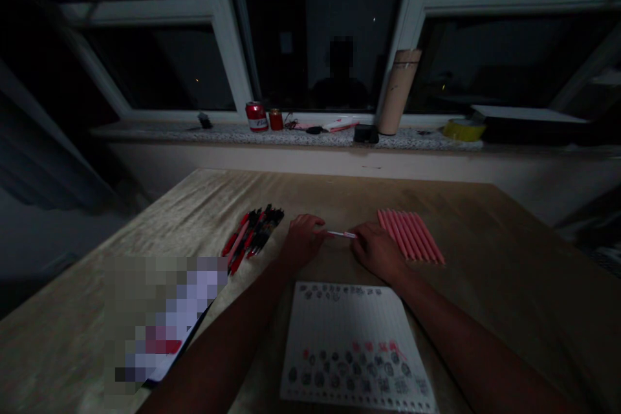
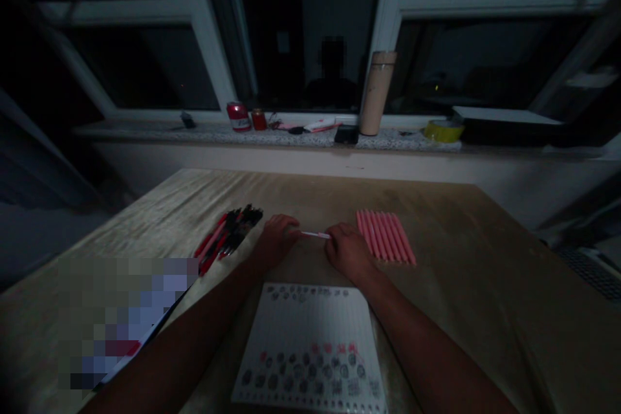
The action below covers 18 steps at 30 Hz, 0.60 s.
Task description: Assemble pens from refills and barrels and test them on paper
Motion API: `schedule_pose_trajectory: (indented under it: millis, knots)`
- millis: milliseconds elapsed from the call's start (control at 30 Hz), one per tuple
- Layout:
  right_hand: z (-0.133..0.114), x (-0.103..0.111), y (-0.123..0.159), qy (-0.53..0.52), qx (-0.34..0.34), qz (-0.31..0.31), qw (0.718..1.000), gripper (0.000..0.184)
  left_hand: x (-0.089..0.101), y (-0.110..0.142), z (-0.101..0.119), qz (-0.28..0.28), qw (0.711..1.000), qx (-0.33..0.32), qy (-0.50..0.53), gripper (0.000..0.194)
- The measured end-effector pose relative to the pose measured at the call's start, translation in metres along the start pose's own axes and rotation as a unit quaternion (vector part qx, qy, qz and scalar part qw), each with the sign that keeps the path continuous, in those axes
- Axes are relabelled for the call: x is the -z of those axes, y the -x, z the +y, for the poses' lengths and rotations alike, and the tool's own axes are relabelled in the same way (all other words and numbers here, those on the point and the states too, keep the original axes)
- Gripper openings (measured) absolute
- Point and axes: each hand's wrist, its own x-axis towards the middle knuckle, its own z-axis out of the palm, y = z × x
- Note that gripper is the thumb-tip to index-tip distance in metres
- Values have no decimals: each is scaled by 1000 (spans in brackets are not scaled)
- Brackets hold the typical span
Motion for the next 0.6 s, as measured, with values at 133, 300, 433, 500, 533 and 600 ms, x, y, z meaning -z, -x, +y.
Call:
schedule_pose_trajectory:
  millis: [133,300,433,500,533,600]
  knots:
    - [0,0,0,-7,11,-4,1000,16,2,-1,2,-37,999,-16,2,24]
    - [-1,1,0,-7,9,9,1000,17,2,-2,1,-44,999,-8,-2,27]
    - [-1,2,0,22,-35,31,999,20,1,-1,-5,-32,999,34,-14,26]
    - [-1,2,-1,32,-50,41,997,21,0,0,-9,-22,998,60,-18,24]
    - [-1,2,-1,33,-53,46,997,21,0,0,-11,-15,997,73,-19,24]
    - [-1,2,-1,34,-55,52,997,21,0,0,-14,-1,996,91,-20,23]
